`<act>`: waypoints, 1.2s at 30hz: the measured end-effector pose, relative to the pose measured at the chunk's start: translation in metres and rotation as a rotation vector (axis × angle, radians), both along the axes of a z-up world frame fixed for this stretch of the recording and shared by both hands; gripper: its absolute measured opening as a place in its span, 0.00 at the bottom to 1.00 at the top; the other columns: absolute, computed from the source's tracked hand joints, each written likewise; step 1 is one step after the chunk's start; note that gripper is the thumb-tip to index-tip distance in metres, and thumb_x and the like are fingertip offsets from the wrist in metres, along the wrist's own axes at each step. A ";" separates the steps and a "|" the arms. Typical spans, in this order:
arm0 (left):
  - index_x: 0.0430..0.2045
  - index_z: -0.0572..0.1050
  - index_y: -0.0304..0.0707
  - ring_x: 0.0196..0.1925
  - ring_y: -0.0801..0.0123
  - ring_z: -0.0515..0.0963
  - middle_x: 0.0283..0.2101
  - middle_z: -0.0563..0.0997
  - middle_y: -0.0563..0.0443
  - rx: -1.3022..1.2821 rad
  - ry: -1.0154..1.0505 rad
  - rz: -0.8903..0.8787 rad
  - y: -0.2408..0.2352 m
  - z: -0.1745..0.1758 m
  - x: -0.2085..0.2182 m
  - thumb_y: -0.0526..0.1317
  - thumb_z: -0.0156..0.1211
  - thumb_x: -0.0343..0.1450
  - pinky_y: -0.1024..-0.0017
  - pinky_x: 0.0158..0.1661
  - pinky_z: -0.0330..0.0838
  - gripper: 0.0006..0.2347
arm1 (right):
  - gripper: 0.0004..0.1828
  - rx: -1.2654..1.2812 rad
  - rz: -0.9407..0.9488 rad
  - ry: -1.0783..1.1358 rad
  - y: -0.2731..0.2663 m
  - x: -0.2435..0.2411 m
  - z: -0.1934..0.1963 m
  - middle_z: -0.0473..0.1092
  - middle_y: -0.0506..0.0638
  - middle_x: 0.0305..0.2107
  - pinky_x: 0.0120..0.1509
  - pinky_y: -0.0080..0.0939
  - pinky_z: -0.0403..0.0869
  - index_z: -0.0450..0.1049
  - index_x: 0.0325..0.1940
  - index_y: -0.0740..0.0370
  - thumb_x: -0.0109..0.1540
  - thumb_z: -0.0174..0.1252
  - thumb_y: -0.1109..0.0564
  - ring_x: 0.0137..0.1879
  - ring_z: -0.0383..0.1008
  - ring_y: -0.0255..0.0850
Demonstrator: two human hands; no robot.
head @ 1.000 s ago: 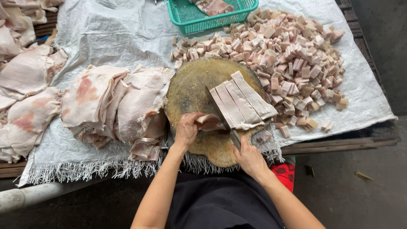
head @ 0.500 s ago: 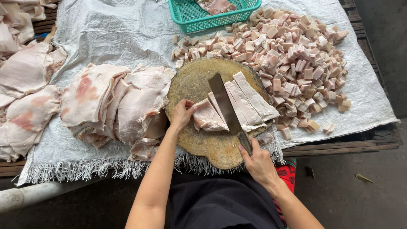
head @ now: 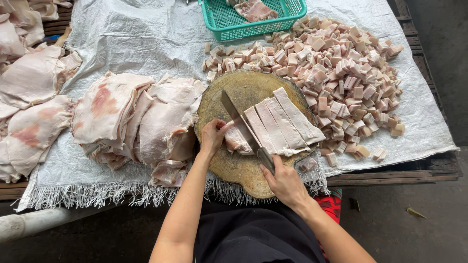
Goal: The person cuts large pieces of animal skin and fat into long strips and then into small cubes using a large cleaver on a wooden cutting board.
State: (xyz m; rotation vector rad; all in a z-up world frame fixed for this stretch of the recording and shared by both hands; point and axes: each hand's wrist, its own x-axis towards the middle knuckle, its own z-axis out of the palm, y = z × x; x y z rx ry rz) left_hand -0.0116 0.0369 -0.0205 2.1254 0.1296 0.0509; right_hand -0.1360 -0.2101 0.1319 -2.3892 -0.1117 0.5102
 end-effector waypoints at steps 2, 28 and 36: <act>0.41 0.78 0.30 0.38 0.64 0.82 0.40 0.82 0.43 -0.154 0.084 0.054 0.003 0.008 -0.005 0.38 0.60 0.72 0.67 0.37 0.81 0.10 | 0.21 0.187 -0.017 -0.218 0.002 -0.002 0.026 0.70 0.51 0.17 0.20 0.45 0.72 0.61 0.57 0.66 0.69 0.49 0.47 0.17 0.72 0.40; 0.46 0.72 0.34 0.42 0.61 0.85 0.44 0.83 0.39 -0.186 0.182 -0.245 -0.013 0.036 -0.054 0.23 0.43 0.65 0.65 0.44 0.83 0.18 | 0.22 0.264 -0.212 0.199 -0.011 0.043 -0.033 0.71 0.56 0.17 0.24 0.49 0.72 0.68 0.47 0.66 0.67 0.54 0.43 0.22 0.75 0.46; 0.48 0.73 0.37 0.36 0.61 0.87 0.42 0.85 0.45 -0.297 0.267 -0.017 -0.017 0.046 -0.059 0.34 0.54 0.71 0.67 0.42 0.83 0.12 | 0.20 0.196 -0.119 -0.191 -0.026 -0.003 0.005 0.71 0.57 0.16 0.20 0.50 0.74 0.63 0.54 0.62 0.68 0.47 0.45 0.17 0.74 0.49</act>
